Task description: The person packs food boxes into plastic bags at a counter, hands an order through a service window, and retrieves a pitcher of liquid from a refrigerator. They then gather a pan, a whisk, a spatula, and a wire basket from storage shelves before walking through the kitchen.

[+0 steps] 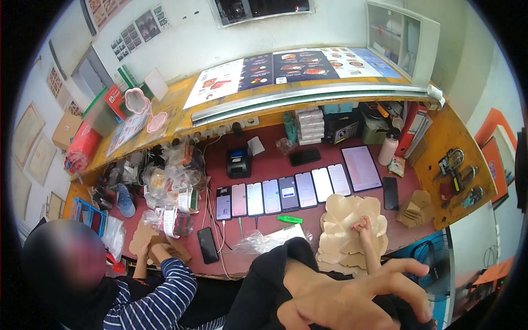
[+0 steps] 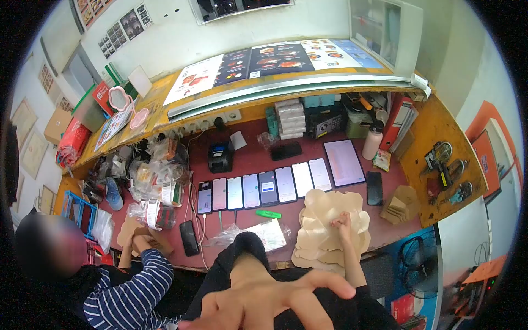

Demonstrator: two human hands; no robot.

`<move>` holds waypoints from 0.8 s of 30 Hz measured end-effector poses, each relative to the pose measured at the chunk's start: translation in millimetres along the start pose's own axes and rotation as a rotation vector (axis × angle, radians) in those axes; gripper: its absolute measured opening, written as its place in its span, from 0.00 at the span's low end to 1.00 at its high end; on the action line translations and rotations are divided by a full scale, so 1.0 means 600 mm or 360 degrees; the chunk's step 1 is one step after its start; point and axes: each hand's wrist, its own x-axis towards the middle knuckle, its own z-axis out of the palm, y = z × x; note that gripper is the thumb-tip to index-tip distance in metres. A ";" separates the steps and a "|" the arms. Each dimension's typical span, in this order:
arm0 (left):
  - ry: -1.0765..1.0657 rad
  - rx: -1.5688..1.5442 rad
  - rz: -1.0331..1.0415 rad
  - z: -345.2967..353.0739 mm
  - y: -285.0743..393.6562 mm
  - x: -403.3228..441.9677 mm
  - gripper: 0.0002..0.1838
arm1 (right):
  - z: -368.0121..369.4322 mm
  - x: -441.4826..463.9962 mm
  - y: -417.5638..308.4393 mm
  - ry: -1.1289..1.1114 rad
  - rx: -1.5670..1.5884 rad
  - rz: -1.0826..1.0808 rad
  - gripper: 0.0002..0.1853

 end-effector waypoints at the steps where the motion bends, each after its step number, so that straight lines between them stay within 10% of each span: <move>1: -0.0214 0.0033 0.0218 -0.015 -0.008 0.010 0.40 | 0.002 0.000 -0.006 -0.0004 -0.0014 0.0010 0.20; 2: -0.0217 0.0029 0.0222 -0.012 0.011 0.015 0.40 | -0.011 0.002 0.007 0.0008 -0.0019 0.0001 0.20; 4: -0.0092 0.0066 -0.0875 -0.007 0.065 0.030 0.41 | -0.022 0.003 0.012 0.0015 -0.0015 0.0009 0.20; 5: -0.0107 0.0066 -0.0872 -0.009 0.043 0.030 0.41 | -0.027 0.004 0.015 0.0016 -0.0016 0.0012 0.20; 7: -0.0085 0.0024 0.0451 -0.013 -0.020 0.028 0.41 | -0.029 -0.009 0.011 0.0033 -0.0005 0.0008 0.20; 16: -0.0068 -0.0553 0.0245 -0.008 -0.003 0.010 0.50 | -0.035 -0.028 0.036 0.0061 0.0000 0.0061 0.20; 18: -0.0273 -0.0613 -0.0244 -0.017 0.015 0.010 0.51 | -0.030 -0.030 0.043 0.0057 0.0004 0.0065 0.20; 20: 0.0157 -0.0688 -0.0282 0.001 0.033 0.020 0.43 | -0.027 -0.026 0.045 0.0056 0.0013 0.0064 0.20; 22: -0.0265 -0.0267 -0.0853 -0.016 0.053 0.007 0.09 | -0.036 -0.021 0.056 0.0061 0.0026 0.0067 0.20; 24: 0.0233 0.0243 -0.0448 0.007 0.031 -0.019 0.07 | -0.032 -0.025 0.049 0.0066 0.0013 0.0064 0.20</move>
